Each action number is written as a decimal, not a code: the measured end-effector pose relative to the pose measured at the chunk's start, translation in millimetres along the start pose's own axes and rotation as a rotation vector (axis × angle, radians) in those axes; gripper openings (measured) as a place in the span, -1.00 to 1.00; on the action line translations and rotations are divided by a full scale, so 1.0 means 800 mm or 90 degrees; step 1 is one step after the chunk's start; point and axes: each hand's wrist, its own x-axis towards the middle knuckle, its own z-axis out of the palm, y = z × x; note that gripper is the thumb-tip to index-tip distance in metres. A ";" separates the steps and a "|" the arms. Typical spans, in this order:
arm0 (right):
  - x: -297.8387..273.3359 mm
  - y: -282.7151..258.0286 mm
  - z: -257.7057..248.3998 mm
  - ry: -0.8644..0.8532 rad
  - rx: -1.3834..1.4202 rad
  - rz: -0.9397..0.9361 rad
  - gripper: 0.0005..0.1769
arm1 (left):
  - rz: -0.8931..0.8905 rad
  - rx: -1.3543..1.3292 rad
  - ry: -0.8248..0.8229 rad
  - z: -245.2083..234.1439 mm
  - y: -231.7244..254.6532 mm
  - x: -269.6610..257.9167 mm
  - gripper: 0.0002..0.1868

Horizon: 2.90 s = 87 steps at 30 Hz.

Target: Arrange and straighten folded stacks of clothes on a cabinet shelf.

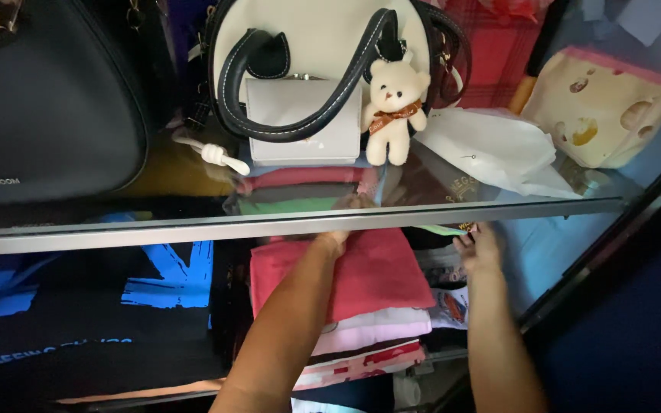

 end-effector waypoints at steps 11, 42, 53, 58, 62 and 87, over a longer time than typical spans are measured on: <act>0.028 -0.026 0.008 -0.049 -0.156 0.096 -0.66 | 0.004 -0.033 0.017 0.001 0.008 -0.005 -0.64; -0.264 -0.143 0.076 -0.297 0.004 -0.187 -0.26 | -0.187 -0.158 -0.068 0.017 0.028 -0.017 -0.44; -0.339 -0.154 0.080 -0.451 0.052 -0.223 -0.08 | -0.183 -0.205 -0.098 0.020 0.039 -0.036 -0.52; -0.344 -0.134 0.089 -0.476 0.049 -0.187 -0.12 | -0.135 -0.167 -0.057 -0.003 0.104 -0.099 -0.58; -0.334 -0.101 0.108 -0.478 0.035 -0.093 -0.20 | -0.081 -0.158 0.009 -0.029 0.155 -0.156 -0.60; -0.334 -0.035 0.191 -0.483 -0.118 0.127 -0.36 | 0.030 -0.003 0.301 -0.109 0.111 -0.238 -0.30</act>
